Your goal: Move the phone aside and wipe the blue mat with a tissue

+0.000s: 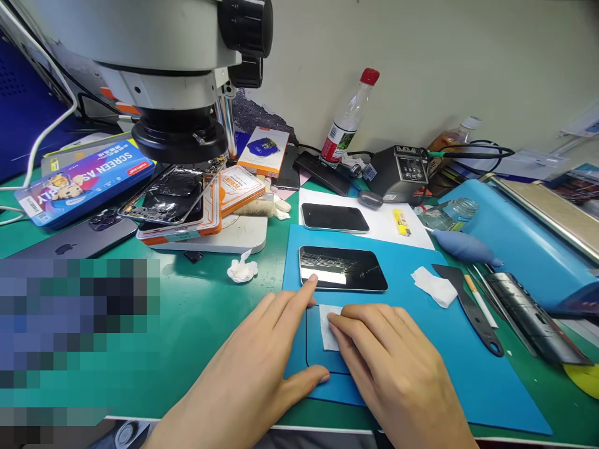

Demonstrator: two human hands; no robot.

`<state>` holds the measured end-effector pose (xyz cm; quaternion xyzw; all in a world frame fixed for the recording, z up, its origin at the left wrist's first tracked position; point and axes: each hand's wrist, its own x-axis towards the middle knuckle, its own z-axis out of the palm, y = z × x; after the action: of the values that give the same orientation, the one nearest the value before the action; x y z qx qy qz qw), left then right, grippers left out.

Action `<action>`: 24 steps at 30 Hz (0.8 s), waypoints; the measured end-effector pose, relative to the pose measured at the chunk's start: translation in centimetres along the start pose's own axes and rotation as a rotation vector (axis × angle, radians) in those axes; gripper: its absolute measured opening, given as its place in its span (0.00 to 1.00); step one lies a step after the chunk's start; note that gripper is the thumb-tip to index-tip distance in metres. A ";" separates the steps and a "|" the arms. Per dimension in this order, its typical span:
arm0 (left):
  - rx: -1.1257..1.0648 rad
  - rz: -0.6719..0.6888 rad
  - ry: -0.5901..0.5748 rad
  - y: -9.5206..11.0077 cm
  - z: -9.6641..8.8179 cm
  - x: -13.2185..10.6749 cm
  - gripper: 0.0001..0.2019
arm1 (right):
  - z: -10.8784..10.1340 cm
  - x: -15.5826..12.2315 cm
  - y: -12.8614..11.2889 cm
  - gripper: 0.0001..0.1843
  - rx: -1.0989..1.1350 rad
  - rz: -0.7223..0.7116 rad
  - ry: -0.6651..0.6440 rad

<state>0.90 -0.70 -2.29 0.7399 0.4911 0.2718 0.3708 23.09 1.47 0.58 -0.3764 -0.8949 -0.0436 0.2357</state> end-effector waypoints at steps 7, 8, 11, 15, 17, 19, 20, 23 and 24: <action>-0.007 -0.016 0.013 0.3 -0.2 0.3 0.54 | -0.3 0.2 0.2 0.12 -0.119 -0.071 -0.039; -0.007 -0.018 0.018 0.3 -0.2 0.3 0.54 | -0.3 0.5 0.3 0.13 -0.137 -0.086 -0.047; -0.008 -0.017 0.014 0.3 -0.2 0.3 0.54 | -0.2 1.2 0.7 0.16 -0.137 -0.108 -0.075; 0.000 0.005 0.008 0.3 -0.2 0.2 0.54 | -0.1 1.7 1.4 0.15 -0.082 -0.109 -0.094; 0.003 0.012 0.007 0.3 -0.2 0.2 0.54 | -0.3 1.7 1.7 0.14 -0.060 -0.112 -0.092; -0.001 0.015 0.008 0.4 -0.2 0.2 0.54 | -0.5 1.5 1.9 0.13 -0.026 -0.108 -0.101; -0.003 0.017 0.010 0.4 -0.3 0.2 0.54 | -0.7 1.4 2.0 0.12 0.003 -0.103 -0.116; -0.007 0.020 0.016 0.4 -0.4 0.2 0.55 | -1.2 1.1 2.3 0.11 0.082 -0.079 -0.167; -0.008 0.019 0.017 0.4 -0.5 0.2 0.55 | -1.3 1.0 2.4 0.11 0.100 -0.073 -0.176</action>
<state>0.85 -0.45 -1.68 0.7408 0.4861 0.2836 0.3667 24.63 3.50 1.92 -0.3339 -0.9262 0.0258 0.1731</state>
